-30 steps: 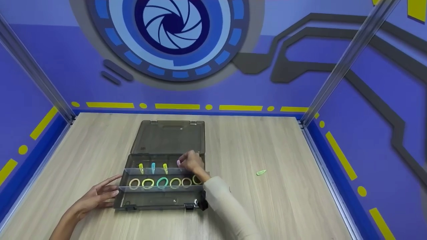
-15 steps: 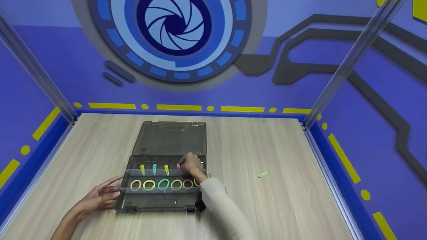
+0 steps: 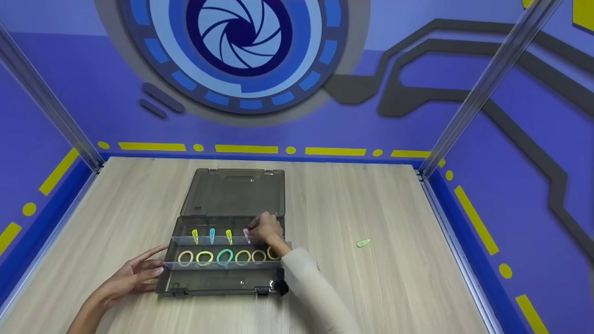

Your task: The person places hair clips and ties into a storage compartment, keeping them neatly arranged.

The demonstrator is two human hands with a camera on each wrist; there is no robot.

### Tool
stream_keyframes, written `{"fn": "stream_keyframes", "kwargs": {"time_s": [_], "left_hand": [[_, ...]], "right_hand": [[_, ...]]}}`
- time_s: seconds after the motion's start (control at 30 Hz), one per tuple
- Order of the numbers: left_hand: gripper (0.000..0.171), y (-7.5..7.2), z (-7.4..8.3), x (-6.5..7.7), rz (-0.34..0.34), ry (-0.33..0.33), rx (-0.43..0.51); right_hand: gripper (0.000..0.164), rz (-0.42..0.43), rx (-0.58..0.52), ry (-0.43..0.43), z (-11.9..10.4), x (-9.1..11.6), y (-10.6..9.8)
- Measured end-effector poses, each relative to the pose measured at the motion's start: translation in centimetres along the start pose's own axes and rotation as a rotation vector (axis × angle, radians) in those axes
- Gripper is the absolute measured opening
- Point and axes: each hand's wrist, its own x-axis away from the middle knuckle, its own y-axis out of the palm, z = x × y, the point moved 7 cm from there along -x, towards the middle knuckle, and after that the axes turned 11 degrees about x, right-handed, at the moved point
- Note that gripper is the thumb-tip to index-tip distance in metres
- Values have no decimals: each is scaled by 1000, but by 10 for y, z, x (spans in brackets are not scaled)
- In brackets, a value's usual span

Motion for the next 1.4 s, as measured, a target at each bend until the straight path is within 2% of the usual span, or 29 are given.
{"fn": "stream_keyframes", "kwargs": {"time_s": [0.27, 0.4, 0.57, 0.77, 1.0, 1.2, 1.4], "left_hand": [[74, 2, -1, 3, 8, 6, -14], [74, 2, -1, 4, 21, -2, -15], [74, 4, -1, 4, 35, -9, -44], [73, 5, 1, 5, 48, 0, -59], [73, 6, 8, 5, 7, 53, -82], [76, 6, 12, 5, -18, 60, -82], [77, 7, 9, 5, -14, 40, -93]], "right_hand": [[23, -88, -291, 36, 4, 8, -23], [25, -88, -325, 44, 13, 15, -39], [27, -67, -373, 75, 37, 24, -63], [28, -12, -331, 148, 72, 33, -105], [28, 36, -280, 213, 111, 48, -145], [32, 57, -248, 223, 136, 68, -164], [34, 79, -249, 269, 165, 87, -171]]}}
